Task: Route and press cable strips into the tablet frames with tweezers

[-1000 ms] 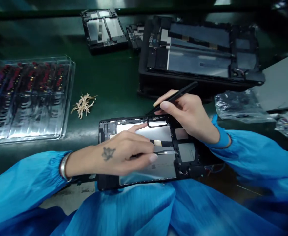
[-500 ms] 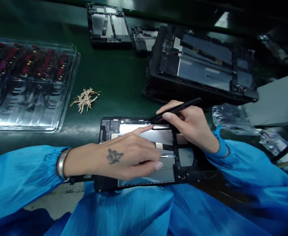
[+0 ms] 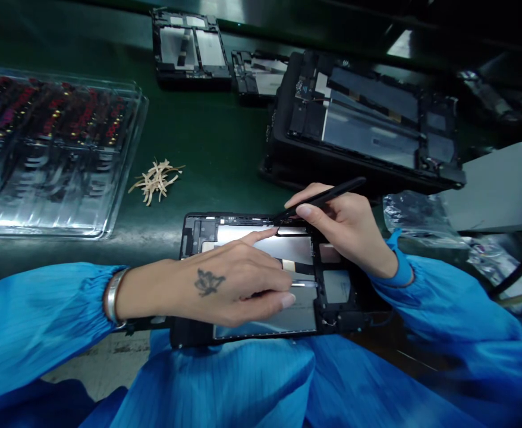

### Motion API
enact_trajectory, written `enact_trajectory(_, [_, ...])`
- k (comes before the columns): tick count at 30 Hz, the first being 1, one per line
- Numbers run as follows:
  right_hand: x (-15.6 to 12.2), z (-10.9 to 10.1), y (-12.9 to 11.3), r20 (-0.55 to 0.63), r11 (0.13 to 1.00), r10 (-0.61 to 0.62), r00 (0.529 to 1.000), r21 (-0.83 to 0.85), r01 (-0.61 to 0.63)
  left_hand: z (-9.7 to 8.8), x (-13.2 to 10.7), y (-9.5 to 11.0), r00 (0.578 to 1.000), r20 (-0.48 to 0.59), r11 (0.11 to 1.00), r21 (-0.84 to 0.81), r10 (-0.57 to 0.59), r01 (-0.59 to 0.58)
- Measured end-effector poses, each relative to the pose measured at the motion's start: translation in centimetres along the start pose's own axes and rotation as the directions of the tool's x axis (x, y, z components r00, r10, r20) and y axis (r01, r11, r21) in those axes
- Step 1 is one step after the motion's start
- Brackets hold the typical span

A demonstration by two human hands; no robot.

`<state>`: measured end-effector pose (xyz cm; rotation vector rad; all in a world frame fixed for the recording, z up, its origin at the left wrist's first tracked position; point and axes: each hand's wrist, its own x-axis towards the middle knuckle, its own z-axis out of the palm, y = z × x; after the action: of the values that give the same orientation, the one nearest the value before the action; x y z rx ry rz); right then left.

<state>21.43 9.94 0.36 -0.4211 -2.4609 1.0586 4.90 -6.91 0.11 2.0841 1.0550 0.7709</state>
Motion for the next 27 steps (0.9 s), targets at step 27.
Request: enact_trajectory(27, [-0.35,0.0,0.59,-0.074,0.984,0.14,0.987,0.117,-0.131,-0.76,-0.05,0.33,0.999,0.005,0.999,0.036,-0.038,0.037])
